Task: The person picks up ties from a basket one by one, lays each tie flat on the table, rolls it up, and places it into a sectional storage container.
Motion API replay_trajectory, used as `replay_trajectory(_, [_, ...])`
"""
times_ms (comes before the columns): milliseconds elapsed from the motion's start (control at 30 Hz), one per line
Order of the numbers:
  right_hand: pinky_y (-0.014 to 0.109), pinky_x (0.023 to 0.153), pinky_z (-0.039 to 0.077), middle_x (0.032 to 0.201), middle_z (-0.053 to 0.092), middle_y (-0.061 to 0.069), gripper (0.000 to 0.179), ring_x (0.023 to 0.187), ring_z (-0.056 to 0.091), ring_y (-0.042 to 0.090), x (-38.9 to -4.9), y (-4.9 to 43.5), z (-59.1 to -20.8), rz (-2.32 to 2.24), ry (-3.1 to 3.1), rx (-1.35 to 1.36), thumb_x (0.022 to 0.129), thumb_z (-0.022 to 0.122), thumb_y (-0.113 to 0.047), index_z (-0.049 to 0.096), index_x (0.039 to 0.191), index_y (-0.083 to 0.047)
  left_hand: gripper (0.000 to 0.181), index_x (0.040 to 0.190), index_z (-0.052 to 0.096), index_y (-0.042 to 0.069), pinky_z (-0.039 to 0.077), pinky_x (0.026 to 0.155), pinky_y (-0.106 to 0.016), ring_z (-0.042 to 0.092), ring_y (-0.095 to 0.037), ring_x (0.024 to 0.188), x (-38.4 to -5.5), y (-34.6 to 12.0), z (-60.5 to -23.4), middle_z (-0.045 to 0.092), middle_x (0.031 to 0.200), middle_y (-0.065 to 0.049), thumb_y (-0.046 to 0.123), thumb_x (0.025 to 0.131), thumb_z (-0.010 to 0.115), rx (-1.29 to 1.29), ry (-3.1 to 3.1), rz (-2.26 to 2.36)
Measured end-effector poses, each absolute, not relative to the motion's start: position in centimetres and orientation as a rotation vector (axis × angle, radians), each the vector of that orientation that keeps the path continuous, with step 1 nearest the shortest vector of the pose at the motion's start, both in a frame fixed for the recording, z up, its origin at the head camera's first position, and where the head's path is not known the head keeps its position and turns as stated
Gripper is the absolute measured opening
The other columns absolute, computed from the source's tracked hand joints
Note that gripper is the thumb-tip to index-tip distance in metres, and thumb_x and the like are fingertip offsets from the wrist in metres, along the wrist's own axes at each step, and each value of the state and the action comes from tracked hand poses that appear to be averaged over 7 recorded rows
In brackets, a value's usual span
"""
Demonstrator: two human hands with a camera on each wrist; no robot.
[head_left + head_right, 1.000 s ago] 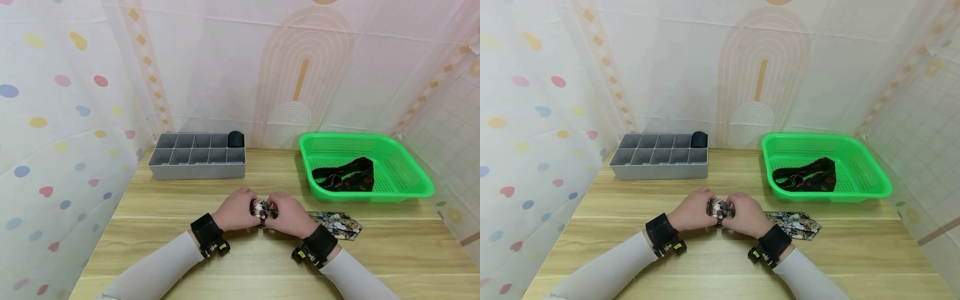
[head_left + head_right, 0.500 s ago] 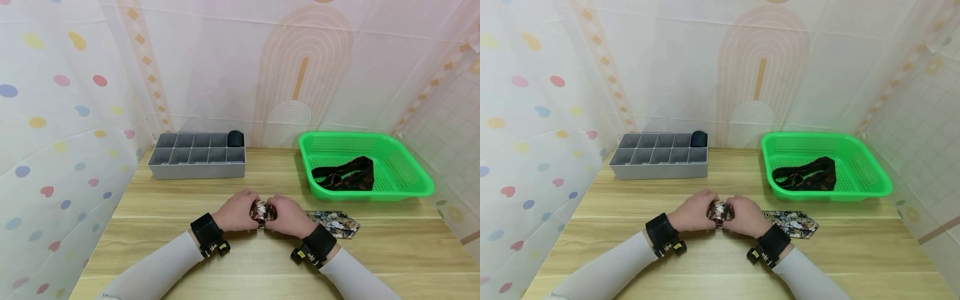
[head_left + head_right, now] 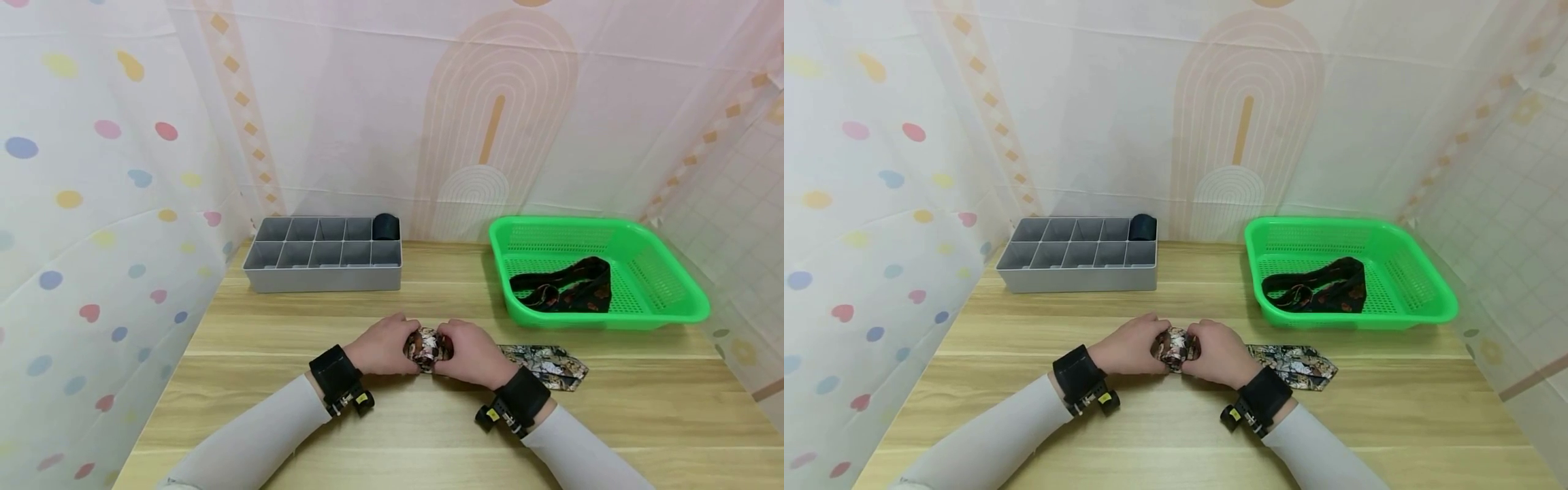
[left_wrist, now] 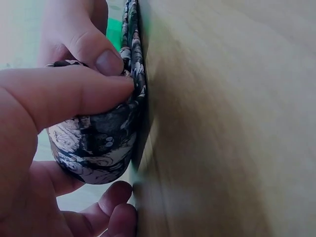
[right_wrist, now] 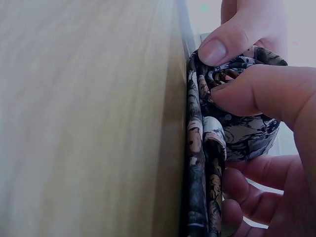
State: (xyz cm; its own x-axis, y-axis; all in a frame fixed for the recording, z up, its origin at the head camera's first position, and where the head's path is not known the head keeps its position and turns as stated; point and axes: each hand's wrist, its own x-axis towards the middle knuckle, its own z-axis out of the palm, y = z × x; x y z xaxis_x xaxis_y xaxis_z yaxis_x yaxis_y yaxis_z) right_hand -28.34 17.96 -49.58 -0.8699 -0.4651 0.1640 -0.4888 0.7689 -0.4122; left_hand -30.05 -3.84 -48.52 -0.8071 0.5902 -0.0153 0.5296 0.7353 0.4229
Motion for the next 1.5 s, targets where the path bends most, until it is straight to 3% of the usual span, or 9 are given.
replay_trajectory(300, [0.033, 0.074, 0.054, 0.09, 0.064, -0.005, 0.036, 0.078, 0.059, 0.01, -28.2, 17.9, -49.6, 0.695, -2.907, 0.778, 0.069, 0.089, -0.026, 0.07, 0.098, -0.017, 0.045, 0.109, 0.068, 0.013, 0.05, 0.072, -0.033, 0.055, -0.016, 0.083, -29.9, -3.6, -48.7, 0.06, 0.097, -0.003, 0.03, 0.075, 0.091, 0.882, 2.821, 0.596])
replay_trajectory(467, [0.034, 0.081, 0.056, 0.104, 0.068, -0.006, 0.051, 0.091, 0.064, 0.011, -27.8, 17.7, -49.2, 0.762, -2.866, 0.804, 0.069, 0.092, -0.037, 0.067, 0.109, -0.021, 0.043, 0.106, 0.068, 0.014, 0.05, 0.072, -0.033, 0.055, -0.015, 0.083, -29.9, -3.6, -48.7, 0.061, 0.095, -0.001, 0.032, 0.076, 0.092, 0.889, 2.822, 0.61])
replay_trajectory(600, [0.031, 0.076, 0.053, 0.102, 0.065, -0.006, 0.057, 0.09, 0.06, 0.011, -27.5, 17.5, -49.0, 0.811, -2.822, 0.778, 0.073, 0.092, -0.044, 0.067, 0.117, -0.018, 0.04, 0.103, 0.067, 0.015, 0.048, 0.07, -0.031, 0.053, -0.015, 0.083, -29.9, -3.6, -48.7, 0.061, 0.09, 0.001, 0.035, 0.078, 0.091, 0.911, 2.829, 0.604])
replay_trajectory(733, [0.028, 0.07, 0.049, 0.094, 0.059, -0.006, 0.053, 0.083, 0.054, 0.01, -27.3, 17.3, -48.9, 0.82, -2.792, 0.742, 0.075, 0.089, -0.041, 0.068, 0.117, -0.016, 0.038, 0.101, 0.066, 0.015, 0.047, 0.068, -0.03, 0.052, -0.014, 0.081, -30.0, -3.6, -48.8, 0.059, 0.088, 0.002, 0.034, 0.078, 0.091, 0.91, 2.831, 0.596])
replay_trajectory(1000, [0.027, 0.07, 0.049, 0.091, 0.058, -0.007, 0.044, 0.082, 0.053, 0.01, -27.4, 17.4, -48.9, 0.844, -2.781, 0.719, 0.073, 0.086, -0.034, 0.07, 0.111, -0.017, 0.036, 0.098, 0.065, 0.017, 0.046, 0.066, -0.029, 0.052, -0.014, 0.08, -29.9, -3.6, -48.7, 0.059, 0.087, 0.003, 0.032, 0.077, 0.09, 0.908, 2.83, 0.593])
replay_trajectory(1300, [0.028, 0.068, 0.046, 0.089, 0.056, -0.005, 0.043, 0.079, 0.05, 0.011, -27.6, 17.6, -49.1, 0.774, -2.802, 0.705, 0.072, 0.085, -0.033, 0.068, 0.108, -0.018, 0.041, 0.107, 0.071, 0.017, 0.048, 0.069, -0.031, 0.054, -0.015, 0.082, -30.0, -3.9, -48.4, 0.059, 0.094, 0.0, 0.029, 0.073, 0.091, 0.861, 2.834, 0.645])
replay_trajectory(1500, [0.029, 0.068, 0.048, 0.09, 0.057, -0.005, 0.041, 0.079, 0.052, 0.012, -27.7, 17.6, -49.2, 0.76, -2.819, 0.69, 0.072, 0.085, -0.031, 0.066, 0.106, -0.018, 0.039, 0.102, 0.072, 0.017, 0.047, 0.067, -0.03, 0.053, -0.015, 0.08, -30.2, -4.1, -48.2, 0.058, 0.093, 0.001, 0.031, 0.071, 0.092, 0.875, 2.855, 0.652])
